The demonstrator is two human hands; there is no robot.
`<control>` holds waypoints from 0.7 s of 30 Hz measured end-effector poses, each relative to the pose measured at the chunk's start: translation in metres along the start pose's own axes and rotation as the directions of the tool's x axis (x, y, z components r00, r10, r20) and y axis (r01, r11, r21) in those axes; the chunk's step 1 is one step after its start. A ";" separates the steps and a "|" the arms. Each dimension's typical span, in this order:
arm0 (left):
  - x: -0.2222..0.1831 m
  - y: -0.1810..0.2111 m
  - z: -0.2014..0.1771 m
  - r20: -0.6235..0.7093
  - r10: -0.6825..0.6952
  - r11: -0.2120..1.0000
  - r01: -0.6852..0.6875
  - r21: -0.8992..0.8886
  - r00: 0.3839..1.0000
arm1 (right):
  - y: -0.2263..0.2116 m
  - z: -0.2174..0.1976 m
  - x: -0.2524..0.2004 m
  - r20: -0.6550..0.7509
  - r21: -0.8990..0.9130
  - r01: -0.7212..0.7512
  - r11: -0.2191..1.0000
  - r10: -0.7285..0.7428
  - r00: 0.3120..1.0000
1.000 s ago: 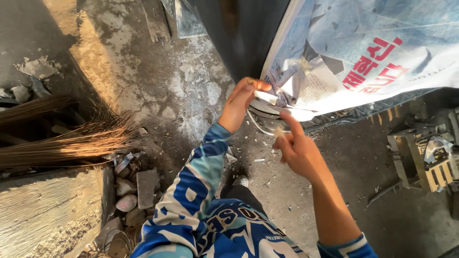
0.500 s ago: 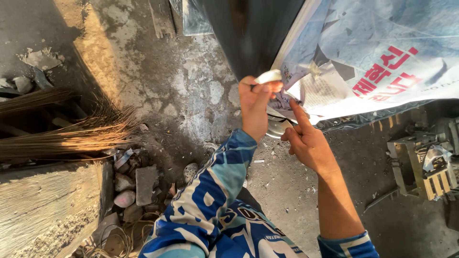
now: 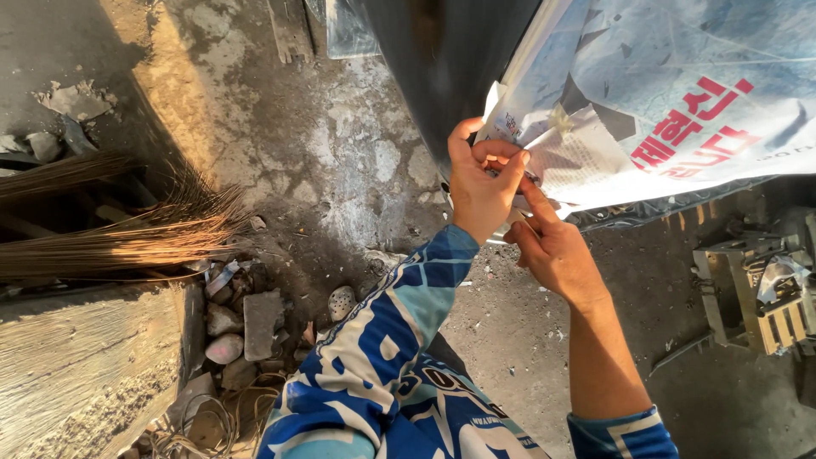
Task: The person masks off the taillight area of a pickup truck using paper and masking tape.
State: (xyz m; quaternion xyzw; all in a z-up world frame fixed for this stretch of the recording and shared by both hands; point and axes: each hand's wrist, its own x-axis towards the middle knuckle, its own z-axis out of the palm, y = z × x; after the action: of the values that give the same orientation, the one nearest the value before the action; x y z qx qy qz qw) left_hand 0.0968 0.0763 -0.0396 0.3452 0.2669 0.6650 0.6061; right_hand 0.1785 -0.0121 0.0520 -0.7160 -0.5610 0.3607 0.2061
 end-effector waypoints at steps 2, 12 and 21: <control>0.001 -0.006 0.002 -0.006 0.018 1.000 -0.018 0.009 1.000 | 0.002 0.000 0.000 -0.007 0.003 0.009 1.000 -0.009 1.000; -0.001 -0.009 -0.010 -0.086 -0.007 0.987 -0.007 -0.163 0.996 | 0.000 0.005 0.000 -0.065 -0.292 0.145 0.945 -0.171 0.983; 0.014 -0.033 -0.061 0.215 -0.047 0.891 0.138 -0.432 0.975 | 0.006 0.003 0.002 -0.064 -0.412 0.198 0.890 -0.245 0.967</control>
State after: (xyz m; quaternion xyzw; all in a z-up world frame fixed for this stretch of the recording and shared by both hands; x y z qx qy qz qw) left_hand 0.0689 0.0982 -0.1006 0.2495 0.0625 0.6407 0.7234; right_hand 0.1808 -0.0126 0.0455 -0.6938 -0.6883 0.1703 0.1261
